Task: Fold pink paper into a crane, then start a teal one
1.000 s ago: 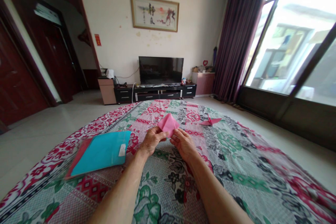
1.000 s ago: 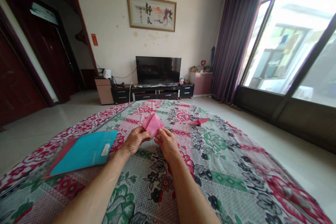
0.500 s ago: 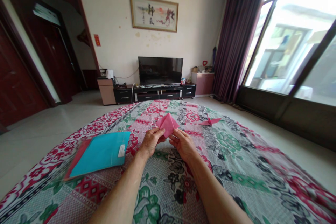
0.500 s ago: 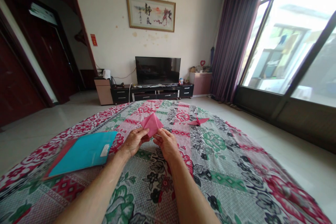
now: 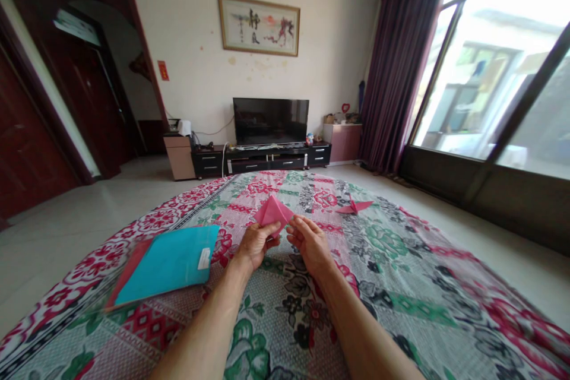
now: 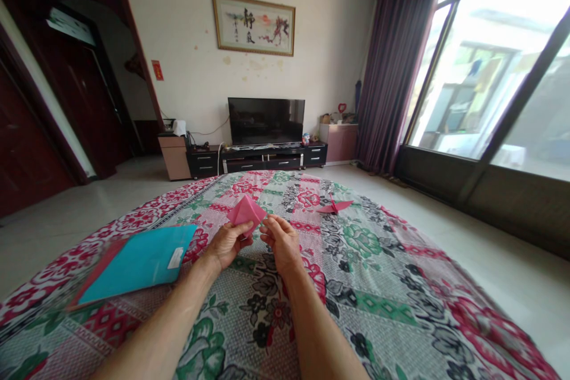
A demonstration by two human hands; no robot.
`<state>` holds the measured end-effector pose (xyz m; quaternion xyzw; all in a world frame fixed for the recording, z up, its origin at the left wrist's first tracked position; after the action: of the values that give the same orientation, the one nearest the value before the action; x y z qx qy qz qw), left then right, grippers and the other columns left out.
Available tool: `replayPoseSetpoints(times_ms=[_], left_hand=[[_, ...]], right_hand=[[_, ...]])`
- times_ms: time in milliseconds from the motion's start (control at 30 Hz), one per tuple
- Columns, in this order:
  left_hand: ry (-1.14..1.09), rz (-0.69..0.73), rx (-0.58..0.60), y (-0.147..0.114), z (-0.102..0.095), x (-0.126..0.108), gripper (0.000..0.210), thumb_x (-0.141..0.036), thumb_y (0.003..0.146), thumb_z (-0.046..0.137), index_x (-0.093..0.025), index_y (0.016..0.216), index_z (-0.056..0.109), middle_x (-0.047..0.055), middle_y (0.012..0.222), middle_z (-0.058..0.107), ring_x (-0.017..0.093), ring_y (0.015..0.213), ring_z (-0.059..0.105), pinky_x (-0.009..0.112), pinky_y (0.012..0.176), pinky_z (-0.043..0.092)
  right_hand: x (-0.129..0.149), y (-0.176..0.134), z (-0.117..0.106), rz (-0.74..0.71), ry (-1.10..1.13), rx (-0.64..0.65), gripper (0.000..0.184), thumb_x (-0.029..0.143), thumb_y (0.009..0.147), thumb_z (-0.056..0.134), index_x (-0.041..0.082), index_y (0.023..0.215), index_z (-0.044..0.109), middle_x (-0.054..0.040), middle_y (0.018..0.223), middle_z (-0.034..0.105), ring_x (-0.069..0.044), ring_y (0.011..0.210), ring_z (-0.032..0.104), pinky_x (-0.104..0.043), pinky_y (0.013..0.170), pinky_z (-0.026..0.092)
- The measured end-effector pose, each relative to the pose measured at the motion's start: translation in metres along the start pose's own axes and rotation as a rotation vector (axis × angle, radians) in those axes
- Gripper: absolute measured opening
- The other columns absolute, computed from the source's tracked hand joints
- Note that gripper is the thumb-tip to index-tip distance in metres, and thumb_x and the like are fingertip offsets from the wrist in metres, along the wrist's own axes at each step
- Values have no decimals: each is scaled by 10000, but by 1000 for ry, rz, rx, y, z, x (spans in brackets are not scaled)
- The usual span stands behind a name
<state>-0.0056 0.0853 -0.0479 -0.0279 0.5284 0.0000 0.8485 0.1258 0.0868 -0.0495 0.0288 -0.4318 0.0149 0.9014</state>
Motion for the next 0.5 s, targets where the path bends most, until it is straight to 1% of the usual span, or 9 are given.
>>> replayPoseSetpoints(times_ms=[133, 200, 267, 333, 400, 433, 500], left_hand=[[-20, -31, 5, -2, 0, 0, 287, -232, 506, 806, -123, 709, 636, -21, 568, 582, 85, 486, 522, 212, 446, 456], [-23, -49, 28, -3, 0, 0, 281, -227, 512, 806, -124, 707, 632, -23, 569, 579, 81, 480, 518, 213, 448, 460], [-12, -64, 62, -4, 1, 0, 274, -221, 520, 805, -121, 707, 632, -23, 574, 577, 78, 477, 513, 215, 452, 463], [7, -75, 117, -5, 3, 1, 269, -214, 535, 801, -115, 727, 641, -20, 581, 577, 79, 486, 514, 216, 459, 464], [21, -82, 178, -7, 5, 2, 260, -212, 558, 791, -108, 748, 649, -14, 584, 576, 81, 496, 515, 216, 467, 466], [21, -84, 196, -8, 5, 2, 250, -215, 572, 784, -106, 753, 650, -12, 582, 575, 82, 498, 516, 220, 471, 469], [-2, -85, 195, -8, 4, 2, 231, -223, 601, 768, -110, 763, 648, -5, 596, 587, 91, 506, 527, 232, 480, 482]], right_hand=[[7, 1, -6, -109, -28, -74, 289, 325, 586, 784, 205, 817, 658, 16, 741, 664, -112, 656, 618, -225, 593, 491], [10, 1, -6, -160, -92, -85, 313, 343, 598, 772, 210, 861, 665, 7, 784, 668, -126, 693, 620, -237, 606, 490], [11, 1, -4, -188, -153, -69, 349, 359, 606, 762, 214, 908, 666, -5, 834, 673, -138, 715, 618, -253, 617, 491], [11, 1, -2, -180, -167, -40, 336, 357, 606, 759, 206, 893, 672, -4, 804, 670, -129, 672, 603, -255, 610, 486], [9, 1, 1, -146, -139, -6, 279, 344, 609, 757, 192, 829, 676, 12, 697, 649, -106, 601, 574, -244, 601, 478], [8, 0, 2, -127, -119, 9, 252, 338, 611, 756, 187, 796, 675, 21, 645, 630, -96, 573, 559, -238, 599, 475], [7, 0, 4, -93, -81, 36, 228, 333, 611, 756, 183, 758, 668, 34, 582, 600, -87, 542, 544, -231, 599, 471]])
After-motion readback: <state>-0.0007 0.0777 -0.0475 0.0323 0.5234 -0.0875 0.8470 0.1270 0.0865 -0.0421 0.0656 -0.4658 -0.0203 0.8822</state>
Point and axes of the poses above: each hand's wrist, its own y-axis towards the middle knuckle, its own z-axis out of the palm, x = y × z, the point moved 6 cm from there along y, towards the middle knuckle
